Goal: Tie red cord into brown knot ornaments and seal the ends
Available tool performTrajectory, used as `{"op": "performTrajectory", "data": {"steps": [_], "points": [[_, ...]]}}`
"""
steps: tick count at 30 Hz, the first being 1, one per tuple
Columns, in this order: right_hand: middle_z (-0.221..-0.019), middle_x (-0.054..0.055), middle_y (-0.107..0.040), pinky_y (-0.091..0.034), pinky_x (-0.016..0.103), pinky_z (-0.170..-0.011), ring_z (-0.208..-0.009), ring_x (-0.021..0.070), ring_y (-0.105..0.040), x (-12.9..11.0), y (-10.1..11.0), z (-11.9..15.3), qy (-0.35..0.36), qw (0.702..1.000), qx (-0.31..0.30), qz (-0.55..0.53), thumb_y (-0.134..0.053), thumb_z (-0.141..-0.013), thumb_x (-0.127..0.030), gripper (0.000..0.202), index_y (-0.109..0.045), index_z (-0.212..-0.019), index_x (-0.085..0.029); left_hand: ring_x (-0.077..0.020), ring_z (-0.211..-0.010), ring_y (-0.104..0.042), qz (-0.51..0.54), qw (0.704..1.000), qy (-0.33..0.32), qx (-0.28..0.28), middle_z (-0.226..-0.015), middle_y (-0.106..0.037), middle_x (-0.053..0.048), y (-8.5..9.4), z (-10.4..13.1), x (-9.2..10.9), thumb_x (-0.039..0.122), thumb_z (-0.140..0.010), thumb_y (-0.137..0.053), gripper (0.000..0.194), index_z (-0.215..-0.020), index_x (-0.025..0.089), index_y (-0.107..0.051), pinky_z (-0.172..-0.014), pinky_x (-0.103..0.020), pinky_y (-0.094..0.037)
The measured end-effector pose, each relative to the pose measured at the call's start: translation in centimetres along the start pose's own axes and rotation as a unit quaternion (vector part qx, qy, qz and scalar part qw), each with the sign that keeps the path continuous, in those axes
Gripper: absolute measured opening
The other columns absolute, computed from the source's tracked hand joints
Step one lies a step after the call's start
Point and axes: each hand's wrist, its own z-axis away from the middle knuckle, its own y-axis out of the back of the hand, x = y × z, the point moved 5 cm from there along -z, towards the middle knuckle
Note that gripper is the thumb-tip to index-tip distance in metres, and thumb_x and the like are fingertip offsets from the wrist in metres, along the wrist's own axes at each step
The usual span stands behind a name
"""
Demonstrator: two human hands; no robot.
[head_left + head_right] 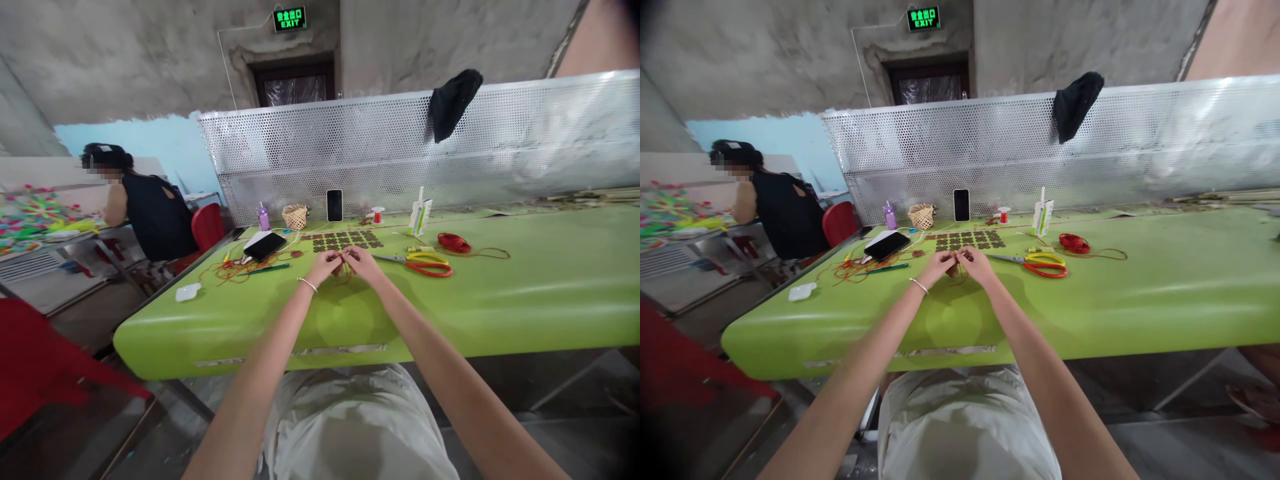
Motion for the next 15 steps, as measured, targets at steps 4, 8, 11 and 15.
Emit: {"op": "performTrajectory", "data": {"steps": [4, 8, 11, 15], "points": [[-0.060, -0.005, -0.052, -0.039, 0.021, -0.051, -0.052, 0.0083, -0.046, -0.2, 0.1, 0.2, -0.004, 1.000, 0.005, -0.010, -0.060, -0.081, -0.020, 0.005, -0.060, -0.080, -0.015, -0.0110, -0.067, -0.058, -0.016, 1.000, 0.010, -0.001, -0.085, -0.061, -0.003, 0.1, -0.2, -0.6, 0.031, -0.089, -0.052, 0.021, -0.097, 0.012, -0.058, -0.059, -0.026, -0.051], [-0.075, -0.001, -0.057, -0.046, 0.023, -0.053, -0.057, 0.0082, -0.053, 0.6, -0.5, 0.1, -0.050, 0.998, -0.028, -0.041, -0.052, -0.090, -0.030, 0.019, -0.058, -0.090, -0.013, -0.0116, -0.068, -0.059, -0.023, 1.000, 0.007, -0.002, -0.087, -0.061, -0.003, 0.1, -0.3, -0.5, 0.031, -0.089, -0.052, 0.022, -0.098, 0.012, -0.057, -0.060, -0.027, -0.051], [-0.092, 0.004, -0.060, -0.051, 0.028, -0.062, -0.071, 0.0124, -0.059, 1.2, -0.8, 0.0, -0.091, 0.992, -0.056, -0.065, -0.051, -0.090, -0.034, 0.025, -0.056, -0.102, -0.013, -0.0105, -0.065, -0.058, -0.027, 1.000, 0.004, -0.002, -0.083, -0.060, -0.002, 0.0, -0.3, -0.3, 0.031, -0.089, -0.052, 0.021, -0.096, 0.011, -0.058, -0.058, -0.026, -0.051], [-0.100, 0.006, -0.059, -0.052, 0.032, -0.067, -0.079, 0.0146, -0.060, 1.6, -0.8, 0.0, -0.123, 0.987, -0.072, -0.078, -0.051, -0.090, -0.033, 0.026, -0.055, -0.107, -0.014, -0.0090, -0.060, -0.056, -0.028, 1.000, -0.003, 0.000, -0.078, -0.059, -0.001, 0.1, -0.1, 0.0, 0.031, -0.089, -0.052, 0.021, -0.091, 0.011, -0.058, -0.054, -0.024, -0.049]]}}
